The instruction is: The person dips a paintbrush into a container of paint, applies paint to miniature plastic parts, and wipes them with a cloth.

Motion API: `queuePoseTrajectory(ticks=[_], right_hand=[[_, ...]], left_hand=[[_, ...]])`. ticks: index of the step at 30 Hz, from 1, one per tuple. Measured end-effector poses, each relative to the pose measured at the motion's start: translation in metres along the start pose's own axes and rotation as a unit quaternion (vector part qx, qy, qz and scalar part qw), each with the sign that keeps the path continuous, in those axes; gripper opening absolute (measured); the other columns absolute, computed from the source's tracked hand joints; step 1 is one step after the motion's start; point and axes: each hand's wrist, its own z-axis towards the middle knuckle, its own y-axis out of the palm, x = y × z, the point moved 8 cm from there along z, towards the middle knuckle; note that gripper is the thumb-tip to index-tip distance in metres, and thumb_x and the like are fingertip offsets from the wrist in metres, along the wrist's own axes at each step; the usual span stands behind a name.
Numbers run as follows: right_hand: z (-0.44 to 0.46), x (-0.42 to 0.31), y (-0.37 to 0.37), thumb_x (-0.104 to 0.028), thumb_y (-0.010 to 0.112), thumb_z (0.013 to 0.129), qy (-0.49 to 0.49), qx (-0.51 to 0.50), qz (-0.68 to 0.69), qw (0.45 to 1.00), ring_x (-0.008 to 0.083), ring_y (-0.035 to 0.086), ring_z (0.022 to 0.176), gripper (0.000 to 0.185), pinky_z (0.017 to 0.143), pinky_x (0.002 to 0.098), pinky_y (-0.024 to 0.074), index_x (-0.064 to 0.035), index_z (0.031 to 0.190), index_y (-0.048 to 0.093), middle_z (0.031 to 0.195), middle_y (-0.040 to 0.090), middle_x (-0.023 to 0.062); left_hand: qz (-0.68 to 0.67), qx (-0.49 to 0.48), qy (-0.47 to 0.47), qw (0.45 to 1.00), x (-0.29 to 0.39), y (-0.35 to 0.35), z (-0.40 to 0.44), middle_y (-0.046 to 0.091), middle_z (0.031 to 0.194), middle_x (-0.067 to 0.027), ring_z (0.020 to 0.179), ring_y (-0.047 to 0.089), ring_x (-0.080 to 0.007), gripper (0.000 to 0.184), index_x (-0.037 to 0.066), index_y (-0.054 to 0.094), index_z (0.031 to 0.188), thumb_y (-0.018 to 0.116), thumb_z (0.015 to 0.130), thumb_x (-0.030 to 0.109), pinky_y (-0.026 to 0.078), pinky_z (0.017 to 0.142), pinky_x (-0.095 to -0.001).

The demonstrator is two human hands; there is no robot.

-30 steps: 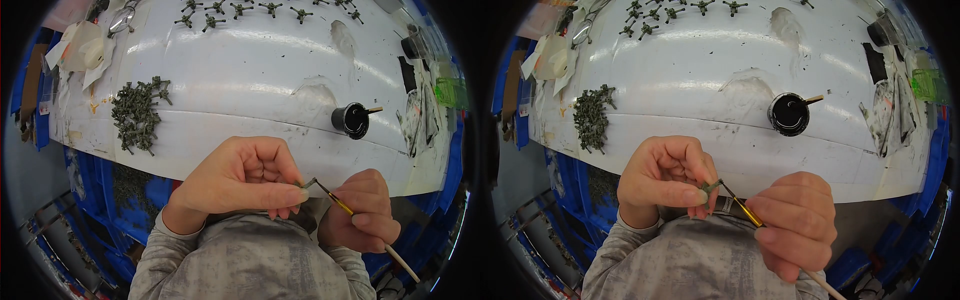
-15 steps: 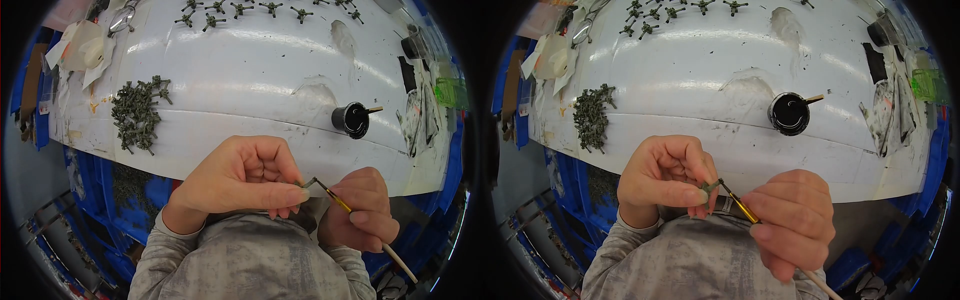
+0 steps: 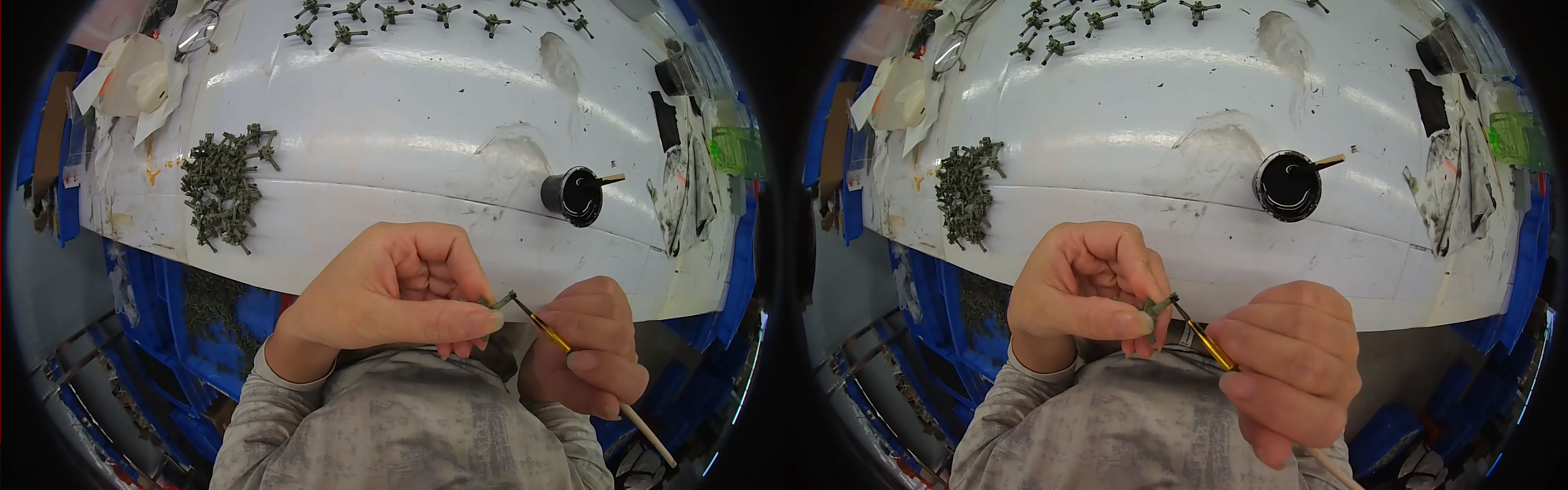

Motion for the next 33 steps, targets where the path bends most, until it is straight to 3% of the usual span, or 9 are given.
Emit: queuePoseTrajectory(ticks=[3, 4, 8, 14, 18, 28, 33], right_hand=[[-0.001, 0.001, 0.001, -0.042, 0.033, 0.097, 0.004, -0.006, -0.004, 1.0, 0.0155, 0.052, 0.046, 0.042, 0.042, 0.0267, 0.0408, -0.0091, 0.079, 0.051, 0.066, 0.061, 0.0091], [-0.001, 0.001, 0.0, -0.042, 0.033, 0.097, 0.004, -0.006, -0.004, 1.0, 0.0155, 0.052, 0.046, 0.042, 0.042, 0.0267, 0.0408, -0.0091, 0.079, 0.051, 0.066, 0.061, 0.0091], [-0.003, -0.002, -0.003, -0.043, 0.032, 0.097, 0.009, -0.005, -0.005, 1.0, 0.0157, 0.052, 0.046, 0.042, 0.043, 0.0267, 0.0409, -0.0094, 0.08, 0.051, 0.066, 0.061, 0.0088], [-0.002, -0.002, -0.003, -0.043, 0.032, 0.097, 0.001, 0.002, -0.005, 1.0, 0.0158, 0.053, 0.048, 0.041, 0.043, 0.0268, 0.041, -0.0095, 0.082, 0.051, 0.068, 0.061, 0.009], [-0.001, -0.003, -0.002, -0.043, 0.032, 0.097, -0.003, -0.006, -0.011, 1.0, 0.0157, 0.054, 0.049, 0.041, 0.043, 0.0265, 0.0411, -0.0096, 0.083, 0.05, 0.069, 0.061, 0.009], [-0.002, -0.002, -0.007, -0.043, 0.028, 0.097, -0.003, 0.01, -0.008, 1.0, 0.0155, 0.052, 0.049, 0.041, 0.045, 0.0277, 0.0404, -0.01, 0.084, 0.049, 0.071, 0.061, 0.0089], [-0.003, -0.002, -0.013, -0.043, 0.028, 0.097, 0.001, 0.036, -0.016, 0.999, 0.0156, 0.051, 0.049, 0.041, 0.044, 0.0281, 0.039, -0.0099, 0.084, 0.049, 0.071, 0.061, 0.009]], left_hand=[[0.015, 0.016, -0.004, 1.0, 0.002, -0.001, 0.0, 0.06, 0.074, -0.025, 0.052, 0.058, -0.0208, 0.019, -0.005, 0.053, 0.082, 0.06, 0.068, -0.015, 0.046, 0.045, -0.0189], [0.015, 0.016, -0.004, 1.0, 0.002, -0.001, 0.0, 0.06, 0.074, -0.025, 0.052, 0.058, -0.0208, 0.019, -0.005, 0.053, 0.082, 0.06, 0.068, -0.015, 0.046, 0.045, -0.0189], [0.001, 0.002, -0.001, 1.0, 0.001, 0.0, -0.001, 0.064, 0.069, -0.0099, 0.056, 0.06, -0.0104, 0.011, -0.002, 0.059, 0.082, 0.067, 0.076, -0.003, 0.046, 0.051, -0.0135], [-0.001, 0.003, 0.0, 1.0, 0.001, 0.001, -0.001, 0.064, 0.069, -0.0099, 0.056, 0.06, -0.0098, 0.011, -0.002, 0.058, 0.082, 0.067, 0.076, -0.004, 0.046, 0.051, -0.0133], [0.005, 0.015, -0.003, 1.0, 0.002, 0.0, 0.0, 0.06, 0.074, -0.025, 0.051, 0.058, -0.0208, 0.02, -0.004, 0.051, 0.082, 0.06, 0.067, -0.015, 0.047, 0.046, -0.0193], [0.042, 0.025, 0.011, 0.999, 0.004, -0.003, 0.002, 0.059, 0.072, -0.0221, 0.052, 0.057, -0.0202, 0.021, -0.002, 0.05, 0.08, 0.062, 0.067, -0.014, 0.046, 0.046, -0.0192], [0.113, 0.04, 0.111, 0.987, 0.013, 0.0, 0.0, 0.059, 0.076, -0.0181, 0.055, 0.057, -0.0193, 0.021, -0.003, 0.052, 0.084, 0.062, 0.068, -0.012, 0.046, 0.049, -0.0203]])
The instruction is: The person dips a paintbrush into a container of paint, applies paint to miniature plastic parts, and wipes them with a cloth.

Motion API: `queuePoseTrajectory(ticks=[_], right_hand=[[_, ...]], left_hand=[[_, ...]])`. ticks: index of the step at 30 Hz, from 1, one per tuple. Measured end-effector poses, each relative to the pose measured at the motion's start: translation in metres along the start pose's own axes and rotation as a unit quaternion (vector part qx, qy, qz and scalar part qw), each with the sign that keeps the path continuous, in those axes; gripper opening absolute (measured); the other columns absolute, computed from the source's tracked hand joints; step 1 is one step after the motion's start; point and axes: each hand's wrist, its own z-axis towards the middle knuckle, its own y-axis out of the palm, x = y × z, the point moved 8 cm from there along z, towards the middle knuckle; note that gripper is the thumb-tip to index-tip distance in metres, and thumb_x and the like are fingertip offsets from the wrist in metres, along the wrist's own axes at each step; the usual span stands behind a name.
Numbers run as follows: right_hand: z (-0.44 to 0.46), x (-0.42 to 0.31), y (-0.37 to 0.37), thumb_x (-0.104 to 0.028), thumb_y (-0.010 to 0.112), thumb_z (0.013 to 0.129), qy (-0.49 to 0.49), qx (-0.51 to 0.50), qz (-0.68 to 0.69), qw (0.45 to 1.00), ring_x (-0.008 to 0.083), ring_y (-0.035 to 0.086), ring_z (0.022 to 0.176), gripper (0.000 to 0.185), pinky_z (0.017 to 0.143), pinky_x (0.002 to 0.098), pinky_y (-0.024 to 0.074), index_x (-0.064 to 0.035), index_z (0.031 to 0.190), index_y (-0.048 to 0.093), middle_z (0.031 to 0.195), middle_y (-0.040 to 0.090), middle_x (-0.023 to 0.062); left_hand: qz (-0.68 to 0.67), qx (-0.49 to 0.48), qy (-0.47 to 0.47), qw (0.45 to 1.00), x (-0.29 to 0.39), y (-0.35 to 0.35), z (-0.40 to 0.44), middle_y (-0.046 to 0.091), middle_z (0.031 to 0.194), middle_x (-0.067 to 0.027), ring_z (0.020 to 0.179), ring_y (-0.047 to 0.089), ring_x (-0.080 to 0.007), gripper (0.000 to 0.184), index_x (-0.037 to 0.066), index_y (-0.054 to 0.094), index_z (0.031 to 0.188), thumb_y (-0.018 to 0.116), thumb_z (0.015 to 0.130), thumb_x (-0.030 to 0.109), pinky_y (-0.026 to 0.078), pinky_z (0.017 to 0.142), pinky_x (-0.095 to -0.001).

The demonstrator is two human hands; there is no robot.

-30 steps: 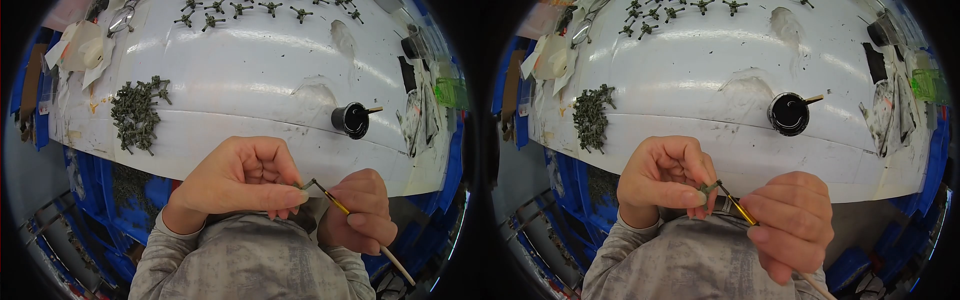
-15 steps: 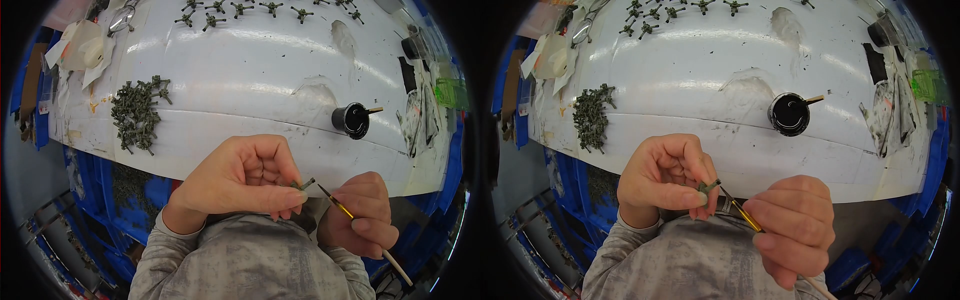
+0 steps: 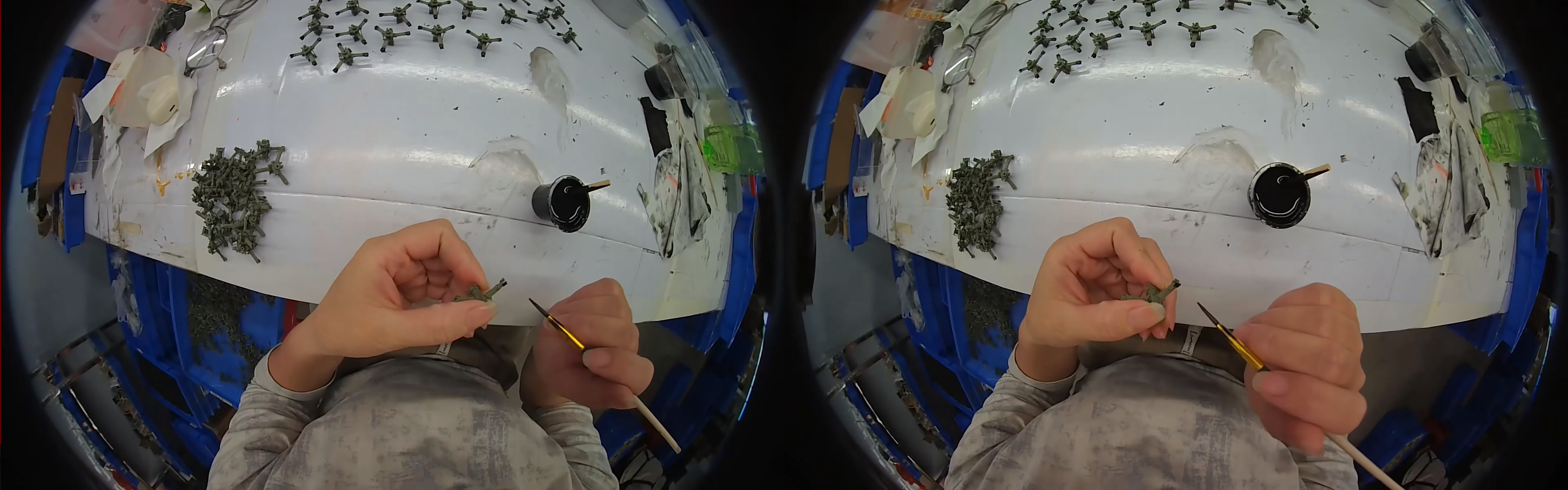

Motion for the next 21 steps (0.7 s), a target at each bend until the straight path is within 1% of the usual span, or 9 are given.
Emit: queuePoseTrajectory(ticks=[1, 5, 6, 10, 15, 21], right_hand=[[-0.003, 0.0, -0.001, -0.043, 0.028, 0.097, 0.008, 0.003, -0.003, 1.0, 0.0156, 0.051, 0.049, 0.041, 0.044, 0.0282, 0.0388, -0.0099, 0.085, 0.049, 0.071, 0.061, 0.0091], [-0.001, -0.004, 0.0, -0.043, 0.028, 0.097, -0.028, 0.02, -0.01, 0.999, 0.0158, 0.05, 0.049, 0.041, 0.044, 0.0279, 0.0379, -0.0093, 0.085, 0.049, 0.071, 0.06, 0.0096], [-0.001, -0.004, 0.001, -0.043, 0.028, 0.097, -0.028, 0.021, -0.009, 0.999, 0.0158, 0.05, 0.049, 0.041, 0.044, 0.0279, 0.0379, -0.0093, 0.085, 0.049, 0.071, 0.06, 0.0096], [-0.001, -0.002, 0.007, -0.042, 0.028, 0.097, -0.017, -0.005, -0.034, 0.999, 0.016, 0.05, 0.048, 0.042, 0.043, 0.0278, 0.0381, -0.0085, 0.084, 0.05, 0.07, 0.06, 0.0101], [0.0, -0.001, 0.012, -0.042, 0.03, 0.097, -0.021, -0.012, -0.04, 0.999, 0.0161, 0.05, 0.046, 0.042, 0.042, 0.0277, 0.0383, -0.0077, 0.083, 0.05, 0.069, 0.059, 0.0107], [0.001, 0.0, 0.015, -0.041, 0.032, 0.097, -0.023, -0.012, -0.049, 0.998, 0.0162, 0.05, 0.046, 0.042, 0.041, 0.0275, 0.0384, -0.0072, 0.082, 0.051, 0.068, 0.059, 0.0112]], left_hand=[[-0.003, 0.0, -0.006, 1.0, -0.004, 0.002, -0.002, 0.059, 0.076, -0.0181, 0.055, 0.057, -0.0193, 0.021, -0.003, 0.052, 0.084, 0.062, 0.068, -0.012, 0.046, 0.049, -0.0203], [0.04, 0.046, 0.079, 0.995, 0.005, 0.0, -0.002, 0.056, 0.084, -0.0043, 0.067, 0.048, -0.008, 0.023, 0.0, 0.059, 0.095, 0.066, 0.073, -0.006, 0.041, 0.06, -0.0172], [0.041, 0.047, 0.079, 0.995, 0.004, -0.001, -0.003, 0.056, 0.084, -0.0043, 0.067, 0.048, -0.008, 0.023, 0.0, 0.059, 0.095, 0.066, 0.073, -0.006, 0.041, 0.06, -0.0172], [0.187, 0.038, 0.206, 0.96, 0.017, 0.002, -0.007, 0.055, 0.086, -0.0053, 0.066, 0.048, -0.0095, 0.028, -0.001, 0.059, 0.1, 0.064, 0.073, -0.007, 0.04, 0.058, -0.018], [0.212, 0.053, 0.227, 0.949, 0.018, 0.004, -0.007, 0.054, 0.083, -0.0051, 0.065, 0.047, -0.0093, 0.028, -0.001, 0.059, 0.1, 0.064, 0.073, -0.007, 0.04, 0.058, -0.0179], [0.227, 0.047, 0.22, 0.948, 0.018, 0.004, -0.006, 0.055, 0.081, -0.0046, 0.063, 0.047, -0.0088, 0.027, -0.001, 0.06, 0.098, 0.065, 0.072, -0.007, 0.04, 0.057, -0.0177]])
